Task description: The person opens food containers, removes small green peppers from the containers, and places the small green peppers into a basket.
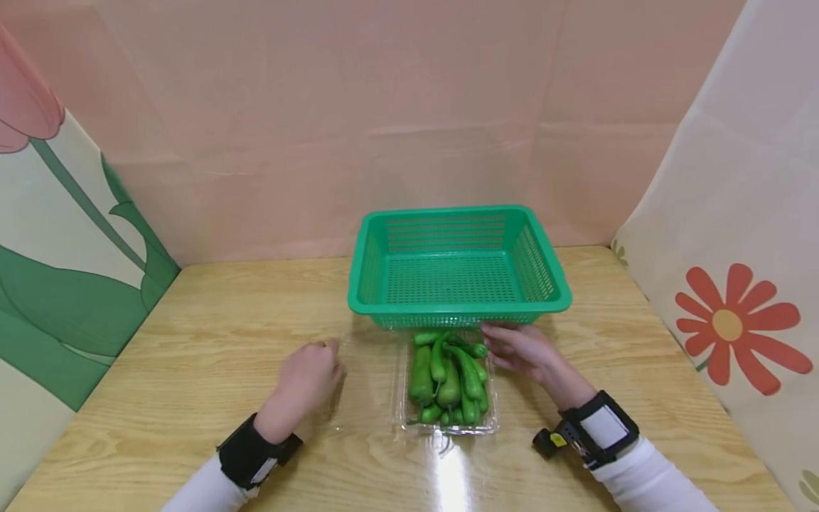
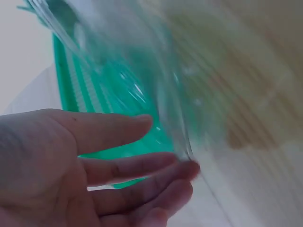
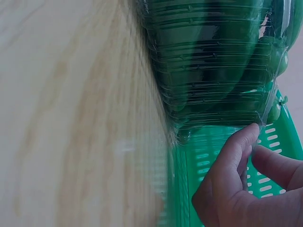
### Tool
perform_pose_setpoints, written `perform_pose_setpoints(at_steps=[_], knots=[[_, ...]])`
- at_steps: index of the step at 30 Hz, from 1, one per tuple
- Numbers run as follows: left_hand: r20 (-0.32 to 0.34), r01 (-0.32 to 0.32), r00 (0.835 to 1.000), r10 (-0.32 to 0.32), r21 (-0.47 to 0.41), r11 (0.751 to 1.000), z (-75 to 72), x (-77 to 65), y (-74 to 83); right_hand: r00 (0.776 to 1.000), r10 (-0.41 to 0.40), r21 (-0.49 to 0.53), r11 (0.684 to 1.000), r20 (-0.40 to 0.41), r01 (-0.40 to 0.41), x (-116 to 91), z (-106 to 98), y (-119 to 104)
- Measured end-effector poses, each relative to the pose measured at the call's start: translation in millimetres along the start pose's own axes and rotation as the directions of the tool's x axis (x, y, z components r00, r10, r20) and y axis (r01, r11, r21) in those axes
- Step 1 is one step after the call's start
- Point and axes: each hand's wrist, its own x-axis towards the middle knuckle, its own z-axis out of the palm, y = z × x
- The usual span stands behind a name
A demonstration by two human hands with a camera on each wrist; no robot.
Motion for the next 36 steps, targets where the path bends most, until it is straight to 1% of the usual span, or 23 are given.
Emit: perform_pose_setpoints(at_steps=[1, 3, 5, 6, 9, 11, 13, 18, 21, 25, 29, 36], knots=[[-0.051, -0.030, 0.998, 0.030, 0.010, 1.000, -0.5, -1.7, 3.0, 1.000, -0.001, -0.001, 1.000, 0.001, 0.001, 0.1, 0.0, 0.1], [-0.145, -0.086, 0.985, 0.091, 0.041, 0.995, -0.3, -4.7, 8.9, 1.000, -0.002, -0.001, 1.000, 0.003, 0.002, 0.2, -0.1, 0.2], [-0.210, -0.130, 0.968, 0.137, 0.046, 0.990, -1.3, -7.4, 15.3, 1.000, -0.002, -0.005, 1.000, 0.002, 0.002, 0.2, -0.5, 0.4], [-0.227, -0.148, 0.962, 0.152, 0.037, 0.988, -1.7, -8.7, 18.6, 1.000, -0.001, -0.011, 1.000, 0.002, 0.001, 0.1, -0.8, 0.5], [-0.239, -0.199, 0.952, 0.189, -0.020, 0.980, -4.3, -11.5, 29.0, 1.000, -0.002, -0.026, 1.000, 0.001, 0.002, -0.3, -1.5, 0.4], [-0.245, -0.243, 0.944, 0.222, -0.057, 0.968, -5.5, -12.7, 35.8, 1.000, -0.005, -0.031, 1.000, 0.000, 0.005, -0.5, -1.5, 0.1], [-0.260, -0.281, 0.931, 0.256, -0.066, 0.957, -5.9, -12.9, 42.0, 1.000, -0.009, -0.034, 0.999, -0.001, 0.009, -0.8, -1.2, -0.3], [-0.299, -0.363, 0.894, 0.335, -0.042, 0.931, -7.3, -11.9, 55.5, 1.000, -0.017, -0.036, 0.999, -0.007, 0.016, -0.9, 0.0, -0.8], [-0.286, -0.410, 0.881, 0.377, -0.064, 0.910, -8.9, -11.5, 62.1, 1.000, -0.015, -0.035, 0.999, -0.011, 0.015, -0.6, 0.2, -0.2], [-0.226, -0.447, 0.880, 0.419, -0.093, 0.890, -9.5, -12.4, 68.0, 1.000, -0.008, -0.029, 1.000, -0.015, 0.008, 0.0, 0.5, 0.9], [-0.181, -0.465, 0.878, 0.444, -0.098, 0.880, -9.1, -14.6, 70.9, 1.000, -0.006, -0.024, 1.000, -0.014, 0.005, 0.2, 0.4, 1.7], [-0.137, -0.485, 0.872, 0.469, -0.126, 0.865, -9.3, -15.8, 71.1, 1.000, -0.004, -0.046, 0.999, -0.023, 0.003, -0.6, 0.8, 0.9]])
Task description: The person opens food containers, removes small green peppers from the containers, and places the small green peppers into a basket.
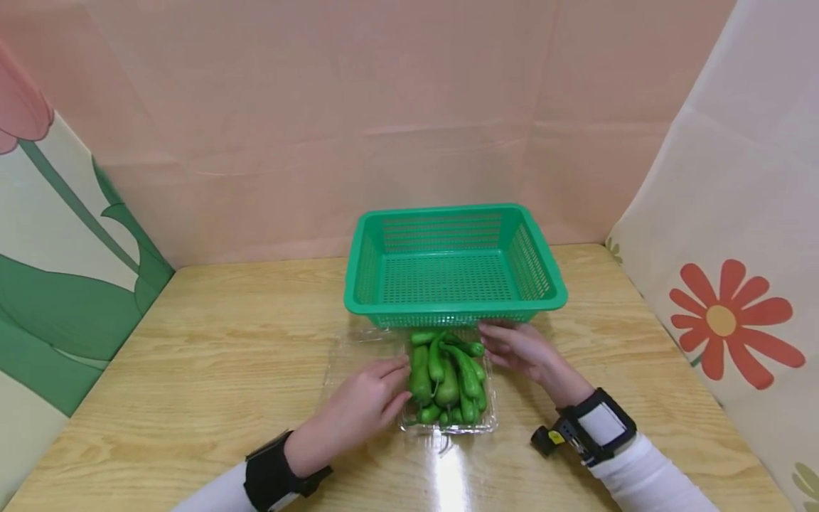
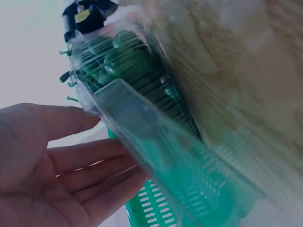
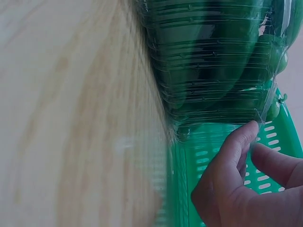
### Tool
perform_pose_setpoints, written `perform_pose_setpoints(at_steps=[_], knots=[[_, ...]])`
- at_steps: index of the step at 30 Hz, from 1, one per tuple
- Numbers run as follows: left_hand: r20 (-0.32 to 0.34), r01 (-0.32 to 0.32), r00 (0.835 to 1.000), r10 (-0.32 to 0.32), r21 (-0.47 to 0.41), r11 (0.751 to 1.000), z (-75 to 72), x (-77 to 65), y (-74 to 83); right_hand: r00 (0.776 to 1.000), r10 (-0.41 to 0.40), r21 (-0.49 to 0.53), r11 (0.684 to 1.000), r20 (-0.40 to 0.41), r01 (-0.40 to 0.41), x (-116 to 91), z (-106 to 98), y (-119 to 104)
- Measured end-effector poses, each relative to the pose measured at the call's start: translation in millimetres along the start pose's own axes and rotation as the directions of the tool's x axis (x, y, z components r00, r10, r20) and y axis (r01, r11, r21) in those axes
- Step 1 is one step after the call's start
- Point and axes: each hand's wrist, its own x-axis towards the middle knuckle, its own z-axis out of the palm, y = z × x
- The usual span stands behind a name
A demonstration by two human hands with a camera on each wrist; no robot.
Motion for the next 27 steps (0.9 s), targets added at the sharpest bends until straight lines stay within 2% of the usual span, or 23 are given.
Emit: perform_pose_setpoints(at_steps=[4, 6, 8, 10, 14, 19, 21, 23, 27], knots=[[0.026, -0.008, 1.000, 0.009, -0.010, 1.000, -1.3, -0.2, -0.9, 1.000, -0.004, -0.077, 0.997, -0.014, 0.003, 0.2, 1.5, -0.7], [0.028, -0.015, 0.999, 0.015, -0.005, 1.000, -1.8, -0.3, -1.1, 0.999, -0.019, -0.174, 0.985, -0.033, 0.013, -0.9, 2.4, -1.4], [0.026, -0.022, 0.999, 0.022, 0.003, 1.000, -2.0, -0.6, -1.4, 0.998, -0.041, -0.300, 0.954, -0.048, 0.025, -3.2, 4.0, -3.0], [0.026, -0.028, 0.999, 0.028, 0.009, 1.000, -2.0, -0.8, -1.6, 0.996, -0.069, -0.434, 0.900, -0.055, 0.038, -7.1, 6.9, -5.8], [0.035, -0.037, 0.999, 0.036, 0.020, 0.999, -4.2, -1.4, -1.3, 0.992, -0.118, -0.649, 0.758, -0.034, 0.068, -19.1, 13.8, -13.0], [0.056, -0.037, 0.998, 0.037, 0.010, 0.999, -6.3, -2.4, -0.9, 0.977, -0.215, -0.817, 0.560, 0.015, 0.136, -36.3, 23.5, -23.0], [0.062, -0.039, 0.997, 0.039, 0.011, 0.999, -6.2, -2.6, -1.3, 0.966, -0.259, -0.855, 0.497, 0.020, 0.151, -43.6, 28.5, -27.2], [0.064, -0.043, 0.997, 0.042, 0.011, 0.999, -5.9, -2.6, -1.7, 0.954, -0.301, -0.882, 0.446, 0.013, 0.153, -50.8, 33.5, -30.8], [0.065, -0.046, 0.997, 0.045, 0.016, 0.999, -5.5, -2.6, -1.9, 0.934, -0.358, -0.905, 0.395, 0.007, 0.158, -61.6, 43.8, -36.9]])
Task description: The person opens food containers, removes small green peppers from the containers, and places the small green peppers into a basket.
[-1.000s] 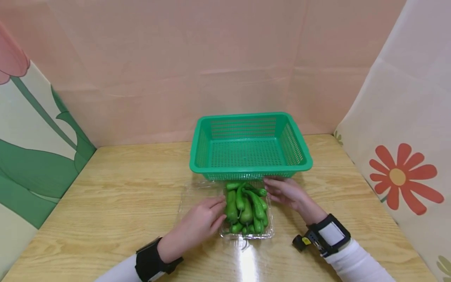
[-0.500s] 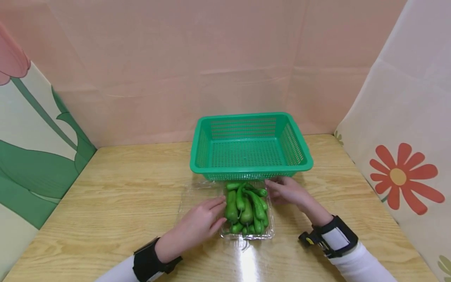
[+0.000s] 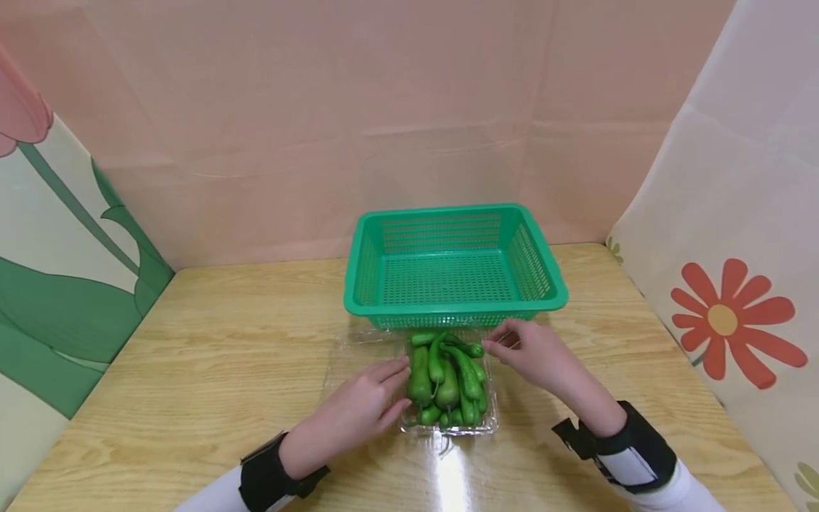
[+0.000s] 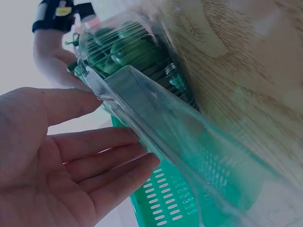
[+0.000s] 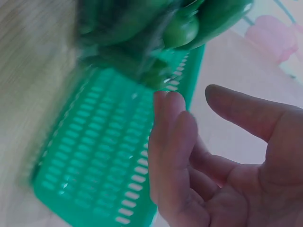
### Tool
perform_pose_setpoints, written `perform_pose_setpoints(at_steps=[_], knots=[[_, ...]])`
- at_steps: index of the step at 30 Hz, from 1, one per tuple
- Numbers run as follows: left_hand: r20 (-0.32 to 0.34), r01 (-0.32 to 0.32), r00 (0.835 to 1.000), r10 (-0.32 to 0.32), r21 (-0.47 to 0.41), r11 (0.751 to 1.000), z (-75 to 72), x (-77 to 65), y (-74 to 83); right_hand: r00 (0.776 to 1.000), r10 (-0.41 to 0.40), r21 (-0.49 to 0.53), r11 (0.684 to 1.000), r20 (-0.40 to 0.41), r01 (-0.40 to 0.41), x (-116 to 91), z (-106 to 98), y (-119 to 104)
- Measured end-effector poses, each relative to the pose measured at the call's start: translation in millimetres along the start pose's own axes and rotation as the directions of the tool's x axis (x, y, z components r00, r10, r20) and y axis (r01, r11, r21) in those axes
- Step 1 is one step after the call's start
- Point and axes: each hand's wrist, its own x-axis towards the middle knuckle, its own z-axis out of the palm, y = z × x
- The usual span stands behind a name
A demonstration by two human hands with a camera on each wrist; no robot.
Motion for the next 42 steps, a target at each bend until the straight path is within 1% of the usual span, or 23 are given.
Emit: perform_pose_setpoints(at_steps=[4, 9, 18, 27, 33, 42], knots=[[0.007, 0.008, 1.000, -0.008, -0.002, 1.000, 0.2, 0.2, 0.1, 0.999, -0.040, -0.023, 0.999, -0.022, 0.040, -3.8, 0.8, -11.7], [0.007, 0.006, 1.000, -0.006, 0.004, 1.000, 0.8, 0.9, 0.4, 0.998, -0.057, -0.041, 0.998, -0.025, 0.056, -5.0, 4.8, -19.0], [0.015, 0.008, 1.000, -0.008, 0.001, 1.000, 0.9, 0.2, 0.5, 0.996, -0.088, -0.083, 0.993, -0.033, 0.085, -3.2, 10.0, -21.4], [0.022, 0.007, 1.000, -0.007, 0.003, 1.000, 1.0, 0.7, 1.0, 0.997, -0.076, -0.108, 0.991, -0.011, 0.074, -1.2, 14.1, -27.5], [0.026, 0.005, 1.000, -0.005, -0.001, 1.000, 2.8, 1.6, 0.7, 0.997, -0.071, -0.150, 0.986, -0.025, 0.067, 0.0, 17.6, -28.3], [0.025, 0.010, 1.000, -0.011, 0.011, 1.000, 1.2, 0.7, 0.6, 0.987, -0.144, -0.199, 0.972, -0.069, 0.128, 2.1, 24.8, -25.7]])
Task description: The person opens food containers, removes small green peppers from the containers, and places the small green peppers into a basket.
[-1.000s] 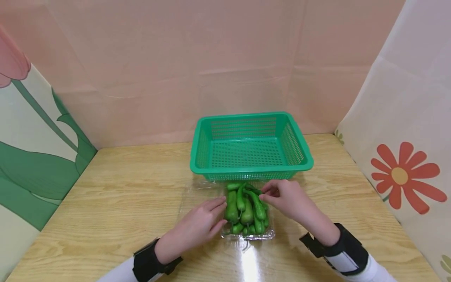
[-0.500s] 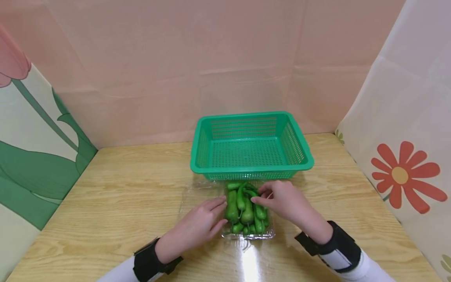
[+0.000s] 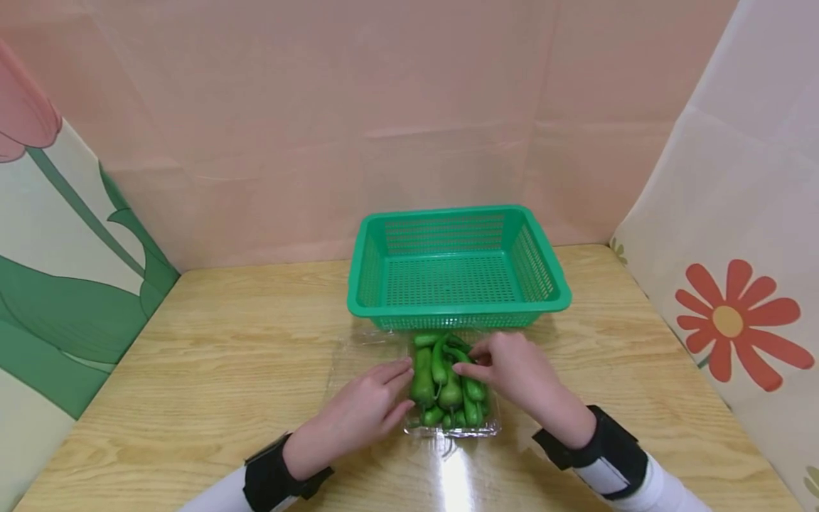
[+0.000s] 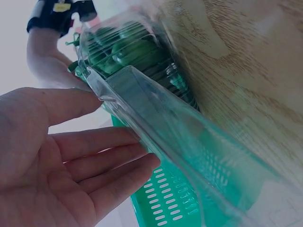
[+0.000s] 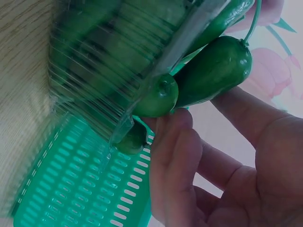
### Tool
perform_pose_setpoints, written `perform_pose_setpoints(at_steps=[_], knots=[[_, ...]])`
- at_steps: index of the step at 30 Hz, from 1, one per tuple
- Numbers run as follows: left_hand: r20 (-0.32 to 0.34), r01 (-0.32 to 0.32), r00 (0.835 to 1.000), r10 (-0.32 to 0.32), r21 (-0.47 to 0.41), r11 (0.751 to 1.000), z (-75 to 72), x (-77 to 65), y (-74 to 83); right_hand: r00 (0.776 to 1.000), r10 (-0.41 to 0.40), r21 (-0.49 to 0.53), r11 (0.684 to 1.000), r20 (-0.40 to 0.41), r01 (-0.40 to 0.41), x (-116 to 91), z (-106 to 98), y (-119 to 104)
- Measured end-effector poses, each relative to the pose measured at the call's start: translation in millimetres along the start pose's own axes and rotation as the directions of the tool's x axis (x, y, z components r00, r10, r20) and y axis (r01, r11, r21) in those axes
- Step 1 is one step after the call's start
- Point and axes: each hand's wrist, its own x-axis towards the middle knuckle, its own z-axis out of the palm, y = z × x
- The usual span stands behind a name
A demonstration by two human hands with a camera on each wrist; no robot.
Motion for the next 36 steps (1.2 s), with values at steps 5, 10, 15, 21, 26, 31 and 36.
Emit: perform_pose_setpoints(at_steps=[5, 10, 15, 21, 26, 31, 36], knots=[[0.000, -0.001, 1.000, 0.001, 0.004, 1.000, 0.5, 0.0, -0.1, 1.000, 0.011, -0.001, 1.000, -0.001, -0.011, 0.2, 0.4, 0.6], [0.005, -0.002, 1.000, 0.002, 0.000, 1.000, 0.1, 0.0, -0.3, 0.999, 0.036, 0.008, 0.999, 0.007, -0.036, 0.3, -0.4, 0.1], [0.007, -0.001, 1.000, 0.001, 0.000, 1.000, -0.3, 0.3, -0.1, 0.999, 0.044, 0.032, 0.998, 0.018, -0.044, 0.1, -0.4, -0.1], [0.004, -0.003, 1.000, 0.003, 0.001, 1.000, 0.5, 0.6, -0.1, 0.999, 0.040, 0.068, 0.997, 0.024, -0.041, 0.1, -1.9, 0.5], [0.014, 0.004, 1.000, -0.004, -0.001, 1.000, -0.3, 0.2, 0.0, 0.997, 0.070, 0.101, 0.992, 0.045, -0.074, -0.8, -5.9, -1.8], [0.011, 0.005, 1.000, -0.005, 0.002, 1.000, -0.9, 0.0, 0.2, 0.996, 0.072, 0.129, 0.988, 0.055, -0.079, -1.4, -7.2, -3.7], [0.016, 0.007, 1.000, -0.007, 0.004, 1.000, -1.1, 0.3, 0.4, 0.994, 0.091, 0.210, 0.972, 0.058, -0.102, -0.4, -7.7, -3.5]])
